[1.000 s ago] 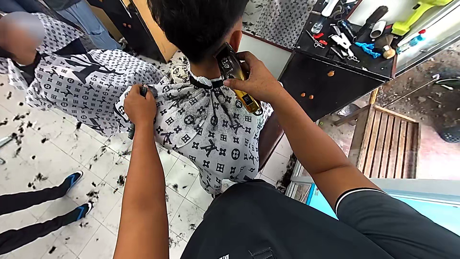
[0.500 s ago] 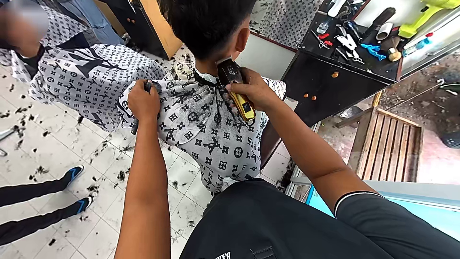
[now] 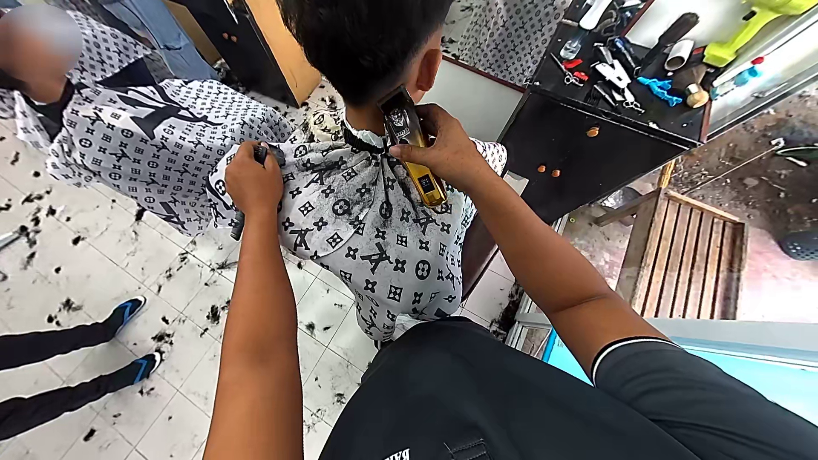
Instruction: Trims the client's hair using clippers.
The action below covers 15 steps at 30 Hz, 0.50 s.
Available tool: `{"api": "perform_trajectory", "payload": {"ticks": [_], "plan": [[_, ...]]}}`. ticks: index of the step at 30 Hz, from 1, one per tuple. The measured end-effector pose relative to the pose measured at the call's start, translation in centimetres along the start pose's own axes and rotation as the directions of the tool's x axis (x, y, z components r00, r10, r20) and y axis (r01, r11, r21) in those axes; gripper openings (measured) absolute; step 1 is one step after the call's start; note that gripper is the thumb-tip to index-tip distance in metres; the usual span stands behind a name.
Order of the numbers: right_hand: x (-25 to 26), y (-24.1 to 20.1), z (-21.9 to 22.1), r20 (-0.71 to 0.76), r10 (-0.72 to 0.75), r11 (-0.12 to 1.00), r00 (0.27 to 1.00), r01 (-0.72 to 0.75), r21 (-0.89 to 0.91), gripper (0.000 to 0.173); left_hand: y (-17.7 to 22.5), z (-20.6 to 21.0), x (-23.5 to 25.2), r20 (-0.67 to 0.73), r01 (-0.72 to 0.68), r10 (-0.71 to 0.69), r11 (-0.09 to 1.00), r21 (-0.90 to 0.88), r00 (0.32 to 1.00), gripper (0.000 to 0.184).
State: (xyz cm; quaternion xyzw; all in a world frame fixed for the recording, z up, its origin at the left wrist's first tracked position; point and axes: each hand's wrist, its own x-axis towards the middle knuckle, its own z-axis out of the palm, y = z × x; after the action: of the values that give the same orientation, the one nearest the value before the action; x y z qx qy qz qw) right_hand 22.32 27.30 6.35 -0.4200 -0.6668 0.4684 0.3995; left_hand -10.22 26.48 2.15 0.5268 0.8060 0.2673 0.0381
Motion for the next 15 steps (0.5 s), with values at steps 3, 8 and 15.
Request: {"api": "perform_trajectory", "payload": {"ticks": [3,8,15], "plan": [[-0.9,0.6,0.6,0.08,0.035,0.96,0.996,-0.056,0.276,0.058,0.1,0.0,-0.1,-0.004,0.008,-0.008,1.0,0.002,1.0,0.047],[-2.5,1.4,1.0,0.273,0.269,0.805,0.924,-0.372,0.463,0.03,0.1,0.2,0.1,-0.018,0.021,-0.021,1.0,0.007,1.0,0.045],[-1.2,0.5,0.8,0.215,0.244,0.766,0.946,-0.324,0.556,0.032,0.0,0.2,0.1,-0.017,0.018,-0.018,1.0,0.015,1.0,0.046]]}}
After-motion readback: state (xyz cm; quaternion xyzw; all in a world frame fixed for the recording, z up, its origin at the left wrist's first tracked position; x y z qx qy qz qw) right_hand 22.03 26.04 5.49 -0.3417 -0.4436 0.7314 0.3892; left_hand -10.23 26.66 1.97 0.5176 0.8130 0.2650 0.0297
